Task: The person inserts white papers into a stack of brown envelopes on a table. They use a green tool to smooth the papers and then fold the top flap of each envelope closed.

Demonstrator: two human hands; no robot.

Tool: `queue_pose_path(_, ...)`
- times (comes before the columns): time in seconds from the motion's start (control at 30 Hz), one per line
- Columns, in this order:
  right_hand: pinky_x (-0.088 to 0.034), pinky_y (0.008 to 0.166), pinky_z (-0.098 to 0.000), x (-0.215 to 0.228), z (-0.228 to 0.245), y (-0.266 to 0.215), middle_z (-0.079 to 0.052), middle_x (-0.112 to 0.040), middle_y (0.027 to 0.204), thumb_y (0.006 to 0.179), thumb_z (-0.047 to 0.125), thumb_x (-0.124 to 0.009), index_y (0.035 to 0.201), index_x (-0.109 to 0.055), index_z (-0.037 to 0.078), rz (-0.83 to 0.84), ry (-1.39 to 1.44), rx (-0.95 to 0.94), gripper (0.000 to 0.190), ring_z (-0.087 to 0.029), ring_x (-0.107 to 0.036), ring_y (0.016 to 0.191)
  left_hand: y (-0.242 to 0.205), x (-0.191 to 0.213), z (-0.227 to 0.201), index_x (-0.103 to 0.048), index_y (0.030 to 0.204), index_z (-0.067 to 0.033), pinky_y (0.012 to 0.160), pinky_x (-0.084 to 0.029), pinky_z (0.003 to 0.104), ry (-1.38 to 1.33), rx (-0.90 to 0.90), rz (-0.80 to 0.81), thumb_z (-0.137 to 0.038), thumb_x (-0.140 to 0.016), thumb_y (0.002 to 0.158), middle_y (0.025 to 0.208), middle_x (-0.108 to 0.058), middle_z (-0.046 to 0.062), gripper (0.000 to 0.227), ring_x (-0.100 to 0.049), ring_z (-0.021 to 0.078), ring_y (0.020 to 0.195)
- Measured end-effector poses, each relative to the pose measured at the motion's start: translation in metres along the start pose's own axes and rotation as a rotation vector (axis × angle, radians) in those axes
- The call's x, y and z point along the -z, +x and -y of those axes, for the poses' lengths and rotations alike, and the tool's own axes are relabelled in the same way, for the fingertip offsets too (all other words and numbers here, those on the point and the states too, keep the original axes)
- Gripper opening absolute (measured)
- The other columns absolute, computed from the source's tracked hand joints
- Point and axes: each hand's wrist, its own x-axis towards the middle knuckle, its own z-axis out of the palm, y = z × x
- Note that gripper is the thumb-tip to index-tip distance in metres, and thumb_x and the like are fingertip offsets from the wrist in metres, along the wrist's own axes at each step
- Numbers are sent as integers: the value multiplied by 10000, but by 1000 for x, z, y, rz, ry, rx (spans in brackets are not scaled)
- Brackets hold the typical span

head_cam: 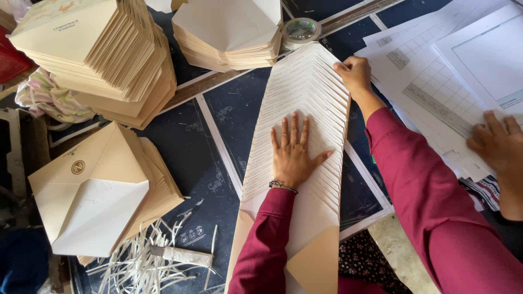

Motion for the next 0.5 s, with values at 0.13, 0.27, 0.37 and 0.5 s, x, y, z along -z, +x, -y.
queue_pose_path(0.13,-590,673,-398,-8,-1,12,-54,-731,761,868,317,-840,883,-782,170,-28,-184,-63,159,-313,-746,815,10,46,-3,-160,1679,-178,1270,45,652,-215,71,390,-835,-430,880,1760,-80,136,1070,-55,377,1617)
queue_pose_path(0.27,-605,699,-410,-10,-5,19,-34,-740,765,830,321,-811,854,-787,248,17,-259,-135,80,-313,-750,834,9,45,-3,-157,1679,-174,1268,45,654,-227,68,393,-844,-426,870,1759,-82,144,1084,-61,383,1616)
queue_pose_path(0.37,-597,705,-429,-9,-5,17,-71,-744,777,818,265,-809,848,-795,221,40,-247,-128,55,-346,-747,847,5,50,-4,-156,1679,-173,1267,45,655,-224,72,404,-843,-424,870,1758,-82,143,1083,-57,382,1616)
queue_pose_path(0.5,-595,698,-401,-8,-6,12,-74,-738,764,807,225,-807,858,-801,196,54,-231,-99,59,-326,-746,817,1,52,-4,-156,1679,-170,1266,41,657,-217,71,409,-836,-423,877,1758,-80,143,1077,-53,383,1615)
